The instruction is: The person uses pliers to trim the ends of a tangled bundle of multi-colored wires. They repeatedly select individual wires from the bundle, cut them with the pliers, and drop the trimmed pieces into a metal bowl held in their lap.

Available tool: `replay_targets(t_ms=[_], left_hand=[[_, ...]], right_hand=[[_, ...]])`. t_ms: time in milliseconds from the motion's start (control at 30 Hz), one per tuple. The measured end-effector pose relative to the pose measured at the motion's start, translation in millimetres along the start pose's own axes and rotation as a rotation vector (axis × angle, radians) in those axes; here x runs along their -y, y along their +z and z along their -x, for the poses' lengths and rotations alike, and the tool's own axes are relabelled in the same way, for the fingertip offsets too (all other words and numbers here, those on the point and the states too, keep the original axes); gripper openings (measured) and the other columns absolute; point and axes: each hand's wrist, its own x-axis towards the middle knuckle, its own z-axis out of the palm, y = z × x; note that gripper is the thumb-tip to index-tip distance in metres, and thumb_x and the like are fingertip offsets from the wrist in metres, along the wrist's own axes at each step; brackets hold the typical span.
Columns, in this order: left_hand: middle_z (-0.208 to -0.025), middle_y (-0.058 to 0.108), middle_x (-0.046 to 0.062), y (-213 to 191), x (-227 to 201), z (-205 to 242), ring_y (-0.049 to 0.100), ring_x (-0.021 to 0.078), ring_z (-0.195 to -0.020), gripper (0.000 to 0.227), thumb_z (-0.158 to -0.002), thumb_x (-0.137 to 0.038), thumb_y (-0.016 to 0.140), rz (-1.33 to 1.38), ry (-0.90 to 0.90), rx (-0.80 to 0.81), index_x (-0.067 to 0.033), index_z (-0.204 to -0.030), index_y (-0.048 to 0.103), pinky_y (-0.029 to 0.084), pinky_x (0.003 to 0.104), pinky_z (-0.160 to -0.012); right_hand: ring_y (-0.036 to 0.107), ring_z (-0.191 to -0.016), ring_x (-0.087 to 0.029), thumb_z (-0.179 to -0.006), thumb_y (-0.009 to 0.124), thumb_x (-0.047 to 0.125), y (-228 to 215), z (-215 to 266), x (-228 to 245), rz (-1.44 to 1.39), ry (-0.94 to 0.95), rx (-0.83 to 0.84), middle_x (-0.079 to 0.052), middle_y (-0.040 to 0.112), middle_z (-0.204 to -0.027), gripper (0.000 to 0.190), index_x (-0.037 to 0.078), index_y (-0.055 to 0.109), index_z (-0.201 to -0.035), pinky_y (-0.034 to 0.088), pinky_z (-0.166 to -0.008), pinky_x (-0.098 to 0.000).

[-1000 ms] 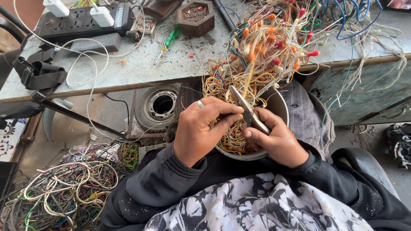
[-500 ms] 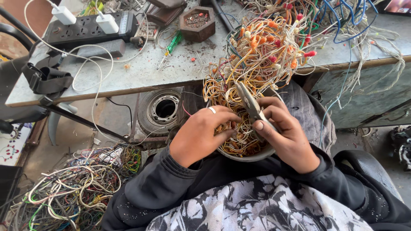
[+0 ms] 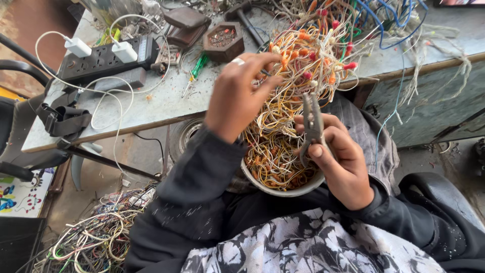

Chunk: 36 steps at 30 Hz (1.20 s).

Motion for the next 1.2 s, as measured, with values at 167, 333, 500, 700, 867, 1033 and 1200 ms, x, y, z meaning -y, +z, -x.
replay_targets(t_ms=[167, 333, 500, 700, 867, 1033, 1200], left_hand=[[-0.096, 0.073, 0.009, 25, 16, -19, 0.071, 0.0290, -0.087, 0.021, -0.092, -0.021, 0.079, -0.280, 0.120, -0.133, -0.0074, -0.106, 0.072, 0.055, 0.041, -0.080], [-0.096, 0.073, 0.005, 15, 14, -8, 0.071, 0.0216, -0.083, 0.010, -0.094, -0.012, 0.077, -0.233, 0.120, -0.223, -0.0092, -0.103, 0.072, 0.056, 0.033, -0.074], [-0.096, 0.069, 0.003, 5, 4, 18, 0.067, 0.0120, -0.077, 0.012, -0.091, -0.004, 0.074, -0.102, 0.020, -0.304, -0.0073, -0.102, 0.070, 0.056, 0.025, -0.066], [-0.103, 0.069, 0.006, -4, -19, 56, 0.068, 0.0140, -0.085, 0.018, -0.090, 0.003, 0.072, -0.006, 0.018, -0.392, -0.0059, -0.106, 0.071, 0.059, 0.025, -0.074], [-0.103, 0.069, 0.006, -9, -19, 71, 0.070, 0.0122, -0.086, 0.019, -0.090, 0.004, 0.071, 0.033, -0.056, -0.391, -0.0049, -0.107, 0.071, 0.060, 0.024, -0.074], [-0.102, 0.071, 0.005, -4, -21, 77, 0.071, 0.0109, -0.086, 0.020, -0.092, 0.004, 0.072, 0.068, -0.082, -0.374, -0.0048, -0.110, 0.071, 0.060, 0.024, -0.073], [-0.102, 0.073, 0.004, 1, -22, 75, 0.072, 0.0106, -0.088, 0.025, -0.093, 0.002, 0.072, 0.166, -0.087, -0.359, -0.0068, -0.116, 0.071, 0.060, 0.023, -0.073]], right_hand=[[0.063, -0.104, -0.018, -0.106, 0.055, 0.019, -1, -5, -9, -0.335, 0.279, -0.062, -0.015, 0.060, -0.132, 0.022, 0.000, 0.060, -0.116, 0.055, -0.089, -0.0318], [0.055, -0.099, -0.010, -0.108, 0.058, 0.019, -1, -12, -22, -0.335, 0.351, 0.024, -0.009, 0.062, -0.126, 0.020, 0.000, 0.058, -0.113, 0.047, -0.084, -0.0268], [0.060, -0.097, -0.005, -0.101, 0.058, 0.021, 4, -10, -25, -0.373, 0.569, 0.119, 0.000, 0.065, -0.119, 0.034, 0.002, 0.058, -0.130, 0.049, -0.085, -0.0231], [0.048, -0.086, -0.004, -0.104, 0.057, 0.023, 9, -5, -27, -0.352, 0.677, 0.122, 0.003, 0.060, -0.105, 0.034, 0.005, 0.061, -0.133, 0.041, -0.074, -0.0217], [0.055, -0.095, -0.006, -0.104, 0.059, 0.025, 7, -2, -32, -0.223, 0.595, 0.193, 0.000, 0.063, -0.102, 0.026, 0.002, 0.061, -0.116, 0.047, -0.084, -0.0235], [0.057, -0.098, -0.006, -0.105, 0.059, 0.024, 3, -2, -30, -0.089, 0.541, 0.190, -0.001, 0.062, -0.102, 0.025, 0.001, 0.062, -0.114, 0.048, -0.087, -0.0243], [0.061, -0.109, -0.010, -0.105, 0.054, 0.022, 7, -2, -29, -0.281, 0.612, 0.157, -0.002, 0.062, -0.112, 0.029, 0.000, 0.059, -0.123, 0.051, -0.099, -0.0301]])
